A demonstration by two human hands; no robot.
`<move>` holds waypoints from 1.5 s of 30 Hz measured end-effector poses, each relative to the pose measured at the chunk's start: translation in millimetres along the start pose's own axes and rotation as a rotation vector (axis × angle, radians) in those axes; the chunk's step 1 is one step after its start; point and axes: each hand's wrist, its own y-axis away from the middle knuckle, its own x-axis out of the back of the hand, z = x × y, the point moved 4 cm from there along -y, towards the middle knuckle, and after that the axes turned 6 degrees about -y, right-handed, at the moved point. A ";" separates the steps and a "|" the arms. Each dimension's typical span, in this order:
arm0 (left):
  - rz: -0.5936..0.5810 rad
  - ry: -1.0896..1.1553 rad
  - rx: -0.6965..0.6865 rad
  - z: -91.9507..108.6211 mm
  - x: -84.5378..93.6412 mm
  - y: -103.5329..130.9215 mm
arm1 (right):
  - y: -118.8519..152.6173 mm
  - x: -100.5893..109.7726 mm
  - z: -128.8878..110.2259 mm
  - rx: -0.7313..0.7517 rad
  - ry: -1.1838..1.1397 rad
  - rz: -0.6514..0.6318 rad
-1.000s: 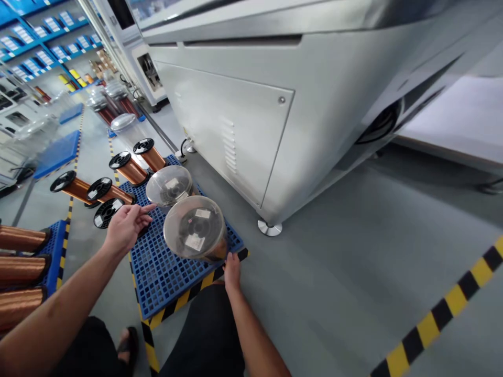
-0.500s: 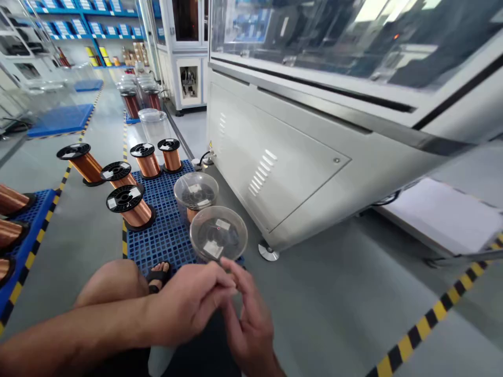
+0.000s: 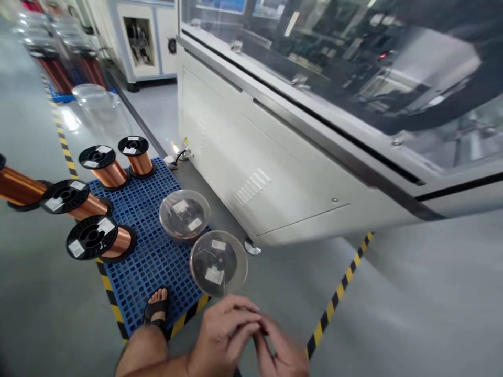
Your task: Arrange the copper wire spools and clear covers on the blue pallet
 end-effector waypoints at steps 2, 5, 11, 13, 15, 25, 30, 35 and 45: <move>-0.058 -0.031 0.127 -0.7 8.2 -0.8 | -0.4 -12.3 -20.2 0.022 -0.001 0.012; -0.065 -0.069 0.278 14.7 20.4 -0.5 | -4.8 -17.0 -58.7 0.055 -0.058 0.001; -0.105 -0.037 0.279 100.2 37.0 -36.2 | -28.8 23.0 -134.9 0.047 -0.062 0.043; -0.148 -0.040 0.216 133.2 44.5 -60.7 | -43.1 37.6 -161.5 0.047 -0.051 0.037; -0.180 -0.045 0.138 166.6 54.6 -89.4 | -62.5 51.2 -192.6 0.048 -0.020 0.017; -0.400 0.111 -0.121 347.0 109.6 -236.5 | -172.8 131.9 -390.2 0.130 -0.020 0.179; -0.525 0.167 -0.087 396.8 128.7 -273.9 | -191.4 161.2 -444.3 0.204 -0.064 0.289; -0.370 0.085 0.012 418.3 156.3 -291.1 | -272.6 247.6 -433.3 0.046 -0.183 0.723; -0.432 0.172 -0.045 458.0 155.4 -255.9 | -377.4 252.9 -411.9 -0.276 -0.717 0.699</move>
